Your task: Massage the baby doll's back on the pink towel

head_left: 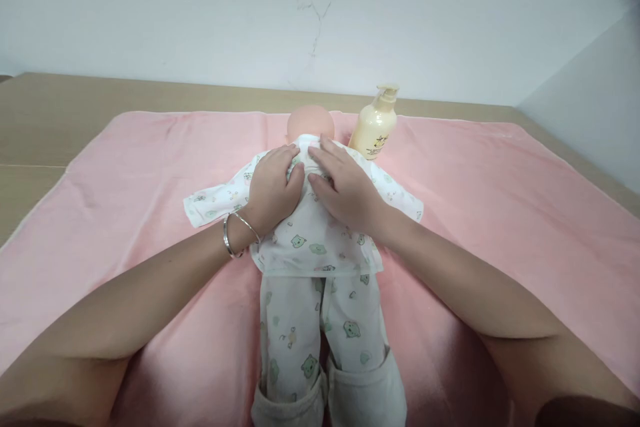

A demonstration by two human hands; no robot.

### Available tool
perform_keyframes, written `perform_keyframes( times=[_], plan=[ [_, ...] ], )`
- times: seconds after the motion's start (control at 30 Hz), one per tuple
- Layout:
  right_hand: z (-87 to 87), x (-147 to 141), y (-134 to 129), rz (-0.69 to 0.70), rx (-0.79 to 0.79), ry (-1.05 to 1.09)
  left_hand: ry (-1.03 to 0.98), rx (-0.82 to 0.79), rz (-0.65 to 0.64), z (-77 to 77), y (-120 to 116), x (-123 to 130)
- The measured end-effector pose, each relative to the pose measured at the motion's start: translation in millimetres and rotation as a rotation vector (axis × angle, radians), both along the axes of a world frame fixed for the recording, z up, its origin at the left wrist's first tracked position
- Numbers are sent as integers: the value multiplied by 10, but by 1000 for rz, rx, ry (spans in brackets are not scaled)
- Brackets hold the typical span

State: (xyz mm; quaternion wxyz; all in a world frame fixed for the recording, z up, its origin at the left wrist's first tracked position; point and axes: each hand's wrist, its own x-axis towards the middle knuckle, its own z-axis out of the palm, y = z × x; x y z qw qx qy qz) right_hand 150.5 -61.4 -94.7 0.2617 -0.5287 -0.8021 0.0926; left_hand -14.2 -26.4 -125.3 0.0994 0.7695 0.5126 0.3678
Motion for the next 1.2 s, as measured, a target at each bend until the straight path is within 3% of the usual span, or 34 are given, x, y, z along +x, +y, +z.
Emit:
perform_keyframes(
  times=[0.17, 0.33, 0.47, 0.67, 0.77, 1.0, 1.2],
  plan=[
    [49, 43, 10, -88, 65, 39, -2, -1, 1, -9, -1, -1],
    [-34, 33, 53, 31, -2, -70, -16, 11, 5, -34, 15, -1],
    [-59, 22, 39, 10, 107, -45, -6, 14, -8, -33, 17, -2],
    [-160, -19, 73, 49, 68, -170, -5, -2, 2, -35, 19, 1],
    [-67, -43, 73, 56, 61, -269, 2, 0, 12, -41, 33, 7],
    [386, -182, -2, 52, -146, -410, -49, -18, 7, 5, 11, 22],
    [396, -220, 15, 60, -165, -434, -49, -54, 3, 98, 7, -2]
  ],
)
